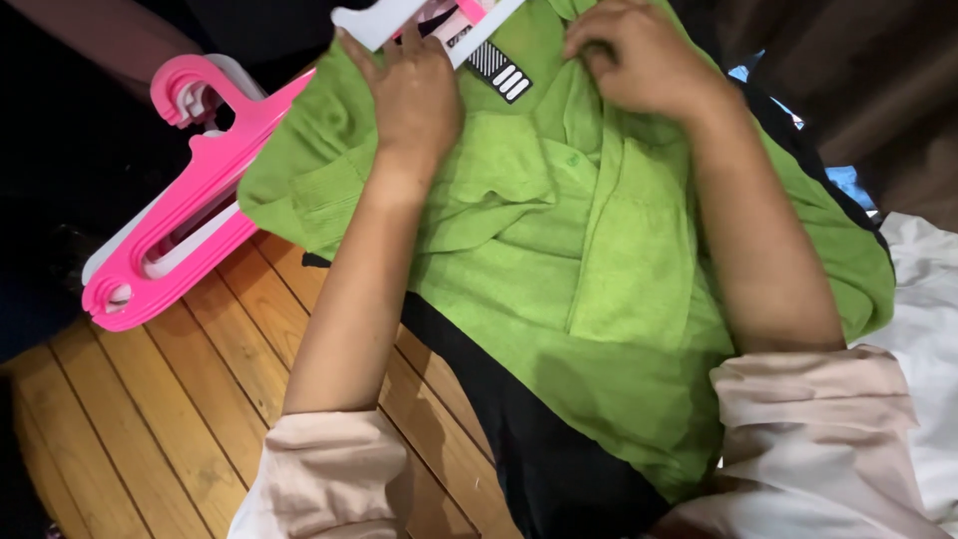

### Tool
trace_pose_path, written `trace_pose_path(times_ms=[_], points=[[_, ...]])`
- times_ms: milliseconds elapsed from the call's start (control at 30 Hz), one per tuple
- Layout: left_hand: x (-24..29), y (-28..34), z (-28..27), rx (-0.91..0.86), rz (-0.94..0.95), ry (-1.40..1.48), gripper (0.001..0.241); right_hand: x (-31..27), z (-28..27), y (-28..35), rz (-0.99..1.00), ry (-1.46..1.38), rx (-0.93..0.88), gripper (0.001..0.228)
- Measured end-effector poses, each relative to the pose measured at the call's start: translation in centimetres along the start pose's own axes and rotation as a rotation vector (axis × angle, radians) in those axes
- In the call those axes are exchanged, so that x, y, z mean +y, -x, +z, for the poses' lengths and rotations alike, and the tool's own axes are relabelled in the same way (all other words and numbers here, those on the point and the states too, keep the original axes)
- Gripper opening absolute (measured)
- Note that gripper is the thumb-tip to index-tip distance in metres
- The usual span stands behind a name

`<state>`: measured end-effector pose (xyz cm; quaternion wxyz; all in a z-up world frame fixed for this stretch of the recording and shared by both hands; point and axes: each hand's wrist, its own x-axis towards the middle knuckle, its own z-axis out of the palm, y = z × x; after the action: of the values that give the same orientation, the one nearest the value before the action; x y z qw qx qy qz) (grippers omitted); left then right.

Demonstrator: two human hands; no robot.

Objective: The person folds a green button-up shirt and places it on a hanger. They then fold a black t-shirt and place it on a pink hanger. Finally, they fold another black t-shirt with a graphic print.

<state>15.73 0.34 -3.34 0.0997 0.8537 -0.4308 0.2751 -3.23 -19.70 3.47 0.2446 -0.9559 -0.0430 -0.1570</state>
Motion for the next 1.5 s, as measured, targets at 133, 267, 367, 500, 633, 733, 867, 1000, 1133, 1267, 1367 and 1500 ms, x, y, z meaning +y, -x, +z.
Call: trace_pose_path(times_ms=[133, 267, 367, 500, 633, 733, 867, 1000, 1133, 1267, 1367, 1500], points=[[-0.1, 0.2, -1.3, 0.045, -0.011, -0.252, 0.024, 2.7, -0.2, 1.3, 0.209, 0.024, 0.032, 0.019], [-1.2, -0.6, -3.4, -0.232, -0.049, 0.158, 0.029, 3.5, 0.6, 1.0, 0.113, 0.063, 0.052, 0.017], [-0.8, -0.2, -9.9, -0.419, -0.145, 0.467, 0.045, 2.2, 0.5, 0.6, 0.062, 0.092, 0.047, 0.017], [0.8, 2.6, -14.5, -0.19, 0.185, 0.583, 0.034, 2.2, -1.7, 2.4, 0.119, 0.125, 0.172, 0.014], [4.7, 6.7, -16.9, -0.175, 0.457, 0.634, 0.026, 2.3, -4.9, 7.6, 0.162, 0.158, 0.197, 0.017], [8.2, 10.6, -16.2, -0.192, 0.653, 0.782, 0.02, 3.2, -5.7, 12.6, 0.292, 0.187, 0.093, 0.021], [11.4, 15.6, -14.9, -0.282, 0.783, 0.77, 0.037, 4.3, -5.2, 17.4, 0.598, 0.219, -0.013, 0.048], [12.9, 19.5, -16.1, -0.328, 0.87, 0.826, 0.075, 4.7, -3.5, 19.7, 0.861, 0.121, -0.012, 0.046], [12.4, 21.0, -16.6, -0.302, 0.882, 0.744, 0.069, 9.6, -2.3, 22.1, 0.813, 0.093, 0.093, 0.032], [12.1, 21.7, -17.1, -0.281, 0.88, 0.797, 0.047, 14.8, -1.2, 23.9, 0.596, -0.186, 0.44, 0.014], [12.5, 21.7, -18.1, -0.276, 0.858, 0.883, 0.02, 9.1, -3.5, 23.8, 0.84, -0.267, 0.241, 0.026], [13.3, 21.9, -18.7, -0.29, 0.743, 0.931, 0.018, 11.4, -6.0, 26.0, 0.782, -0.279, 0.428, 0.009]])
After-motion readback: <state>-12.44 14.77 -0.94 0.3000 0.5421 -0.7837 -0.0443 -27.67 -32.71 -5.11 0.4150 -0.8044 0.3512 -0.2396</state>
